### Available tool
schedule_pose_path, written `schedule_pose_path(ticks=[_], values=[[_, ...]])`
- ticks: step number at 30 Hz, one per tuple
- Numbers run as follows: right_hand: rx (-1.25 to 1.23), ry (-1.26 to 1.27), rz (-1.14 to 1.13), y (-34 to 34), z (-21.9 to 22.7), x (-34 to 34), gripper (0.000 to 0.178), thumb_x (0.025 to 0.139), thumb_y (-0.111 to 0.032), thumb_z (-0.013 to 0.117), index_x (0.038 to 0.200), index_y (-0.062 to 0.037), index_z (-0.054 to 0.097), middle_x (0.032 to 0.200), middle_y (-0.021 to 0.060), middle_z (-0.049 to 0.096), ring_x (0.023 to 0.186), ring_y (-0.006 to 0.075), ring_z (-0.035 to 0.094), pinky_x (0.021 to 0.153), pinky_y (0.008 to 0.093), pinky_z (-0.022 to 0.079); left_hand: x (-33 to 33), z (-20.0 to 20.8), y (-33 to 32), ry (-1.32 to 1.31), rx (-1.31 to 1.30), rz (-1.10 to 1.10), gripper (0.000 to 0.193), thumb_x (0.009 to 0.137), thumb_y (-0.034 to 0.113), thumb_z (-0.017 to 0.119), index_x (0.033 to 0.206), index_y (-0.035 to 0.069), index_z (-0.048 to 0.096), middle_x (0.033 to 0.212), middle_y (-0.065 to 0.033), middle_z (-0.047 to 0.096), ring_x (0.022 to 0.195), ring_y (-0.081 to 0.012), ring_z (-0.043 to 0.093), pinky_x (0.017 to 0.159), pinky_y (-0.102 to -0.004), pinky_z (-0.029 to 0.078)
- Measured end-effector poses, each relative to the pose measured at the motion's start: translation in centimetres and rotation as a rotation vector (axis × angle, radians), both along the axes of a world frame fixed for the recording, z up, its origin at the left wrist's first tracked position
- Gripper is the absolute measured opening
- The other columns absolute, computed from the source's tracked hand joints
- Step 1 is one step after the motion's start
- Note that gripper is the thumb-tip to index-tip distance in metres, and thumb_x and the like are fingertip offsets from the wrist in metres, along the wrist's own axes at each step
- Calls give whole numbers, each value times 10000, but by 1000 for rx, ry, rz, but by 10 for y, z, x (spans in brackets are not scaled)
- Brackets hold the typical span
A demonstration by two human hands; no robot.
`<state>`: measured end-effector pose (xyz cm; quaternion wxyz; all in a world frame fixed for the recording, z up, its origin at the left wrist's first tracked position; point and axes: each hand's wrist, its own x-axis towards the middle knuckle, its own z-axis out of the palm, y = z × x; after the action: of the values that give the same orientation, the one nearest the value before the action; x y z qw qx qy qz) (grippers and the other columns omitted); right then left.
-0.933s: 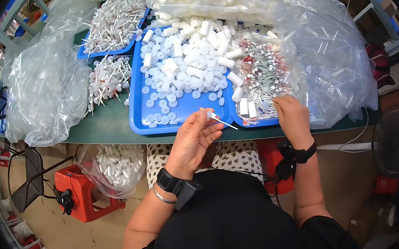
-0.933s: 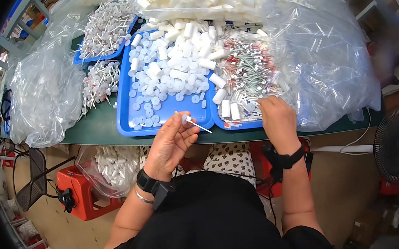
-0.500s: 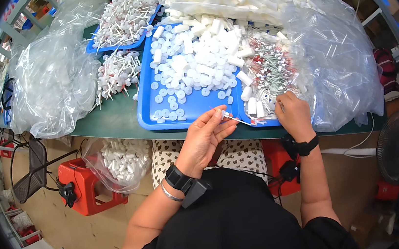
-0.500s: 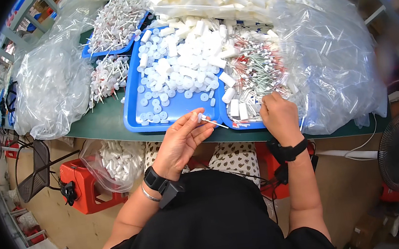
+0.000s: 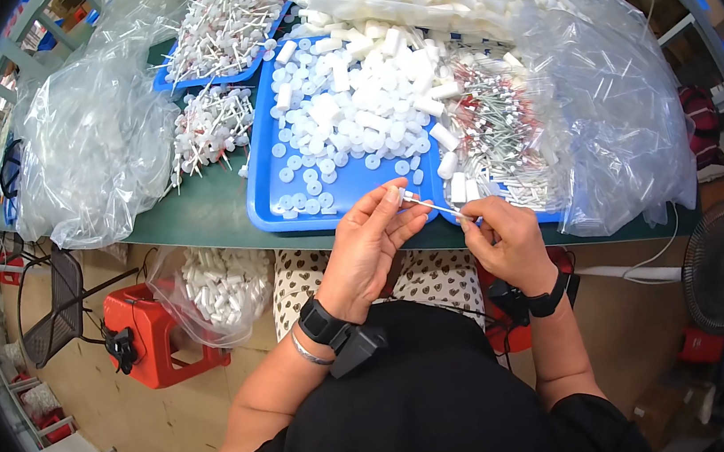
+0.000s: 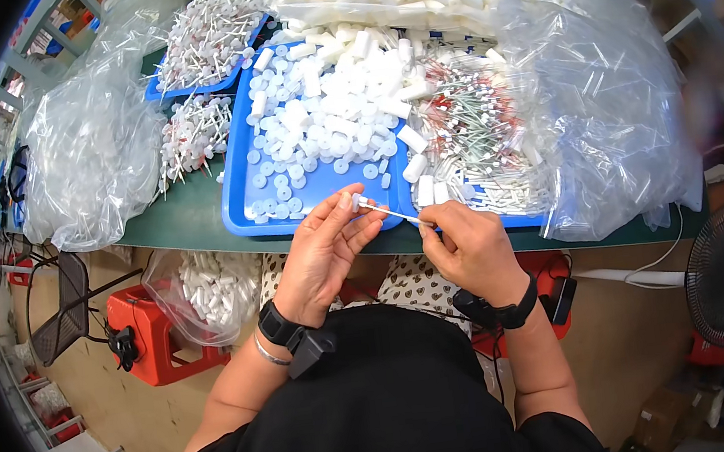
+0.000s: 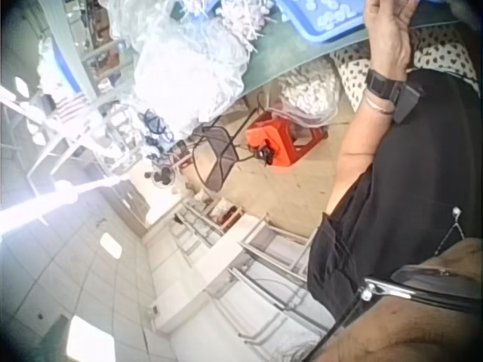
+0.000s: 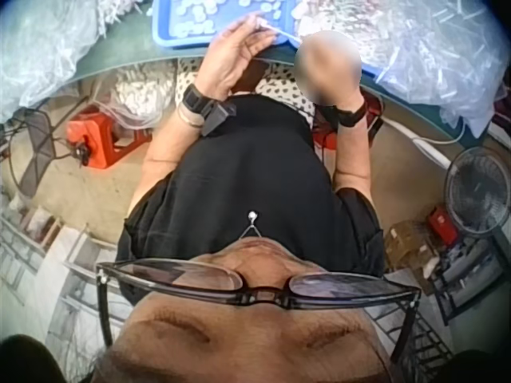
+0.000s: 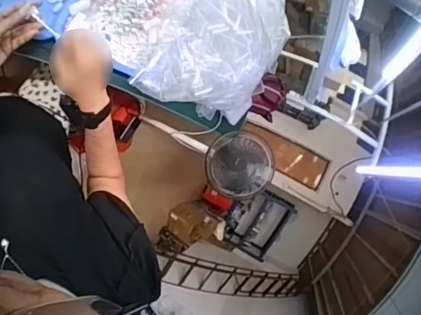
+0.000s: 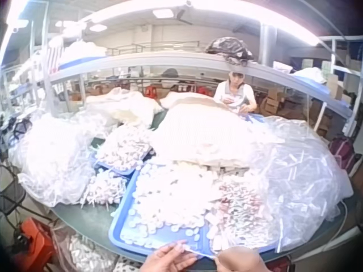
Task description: The person sits at a workbench and repeatedly assembles small white plastic components. They pick a cylindrical piece and a thin rod from a blue tray, insert the rod into the cylinder, and place the finished unit into a clear plastic bag.
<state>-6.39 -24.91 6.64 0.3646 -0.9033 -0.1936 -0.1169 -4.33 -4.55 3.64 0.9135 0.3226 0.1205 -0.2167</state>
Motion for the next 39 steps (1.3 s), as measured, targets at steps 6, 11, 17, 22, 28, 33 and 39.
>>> schedule_pose_path(ticks=[6, 11, 17, 22, 28, 33, 39], values=[[2, -22, -7, 2, -2, 0, 124, 782, 14, 671, 885, -25, 613, 742, 72, 610, 461, 164, 533, 448, 292, 412, 0, -5, 3, 3, 5, 35, 317, 972, 163, 572, 1216, -37, 538, 1009, -132, 653, 996, -228, 663, 872, -303, 565], [-22, -17, -4, 2, -3, 0, 127, 787, 9, 675, 893, -23, 612, 744, 76, 609, 483, 178, 555, 457, 297, 422, -1, -4, 4, -4, 18, 26, 312, 972, 160, 570, 1213, -35, 540, 1024, -130, 652, 1003, -226, 660, 877, -309, 564], [10, -104, 49, 10, -7, 3, 67, 848, -8, 650, 903, -6, 612, 715, 71, 604, 513, 171, 570, 466, 293, 428, -5, -9, -1, -50, 38, -48, 350, 972, 169, 573, 1255, -33, 526, 1102, -130, 646, 1032, -216, 643, 918, -323, 533], [622, 705, -61, 18, -5, -1, 239, 1002, -189, 518, 909, 14, 603, 646, 33, 597, 479, 42, 491, 431, 210, 370, -9, -5, -4, -112, 84, -133, 397, 972, 174, 578, 1306, -30, 507, 1180, -130, 633, 1065, -197, 618, 965, -335, 487], [639, 719, -36, 34, -6, -1, 272, 1019, -220, 487, 934, 13, 599, 697, 48, 623, 465, 29, 461, 435, 177, 356, -5, 0, 10, -244, 243, -133, 398, 967, 193, 587, 1291, -29, 523, 1211, -125, 615, 1098, -184, 595, 977, -331, 480], [351, 113, -50, 42, -15, 2, 91, 887, -85, 663, 923, -2, 659, 719, 79, 670, 554, 140, 611, 506, 261, 460, -7, -4, 8, -113, 113, -104, 378, 971, 218, 581, 1275, -2, 531, 1195, -127, 625, 1100, -182, 597, 991, -342, 466], [84, -217, 27, 40, -23, 9, 141, 789, -74, 738, 912, -35, 681, 770, 105, 688, 610, 247, 643, 547, 331, 490, -8, -7, 5, -78, 81, -90, 358, 975, 233, 575, 1247, 1, 546, 1191, -132, 631, 1080, -189, 610, 972, -343, 477]])
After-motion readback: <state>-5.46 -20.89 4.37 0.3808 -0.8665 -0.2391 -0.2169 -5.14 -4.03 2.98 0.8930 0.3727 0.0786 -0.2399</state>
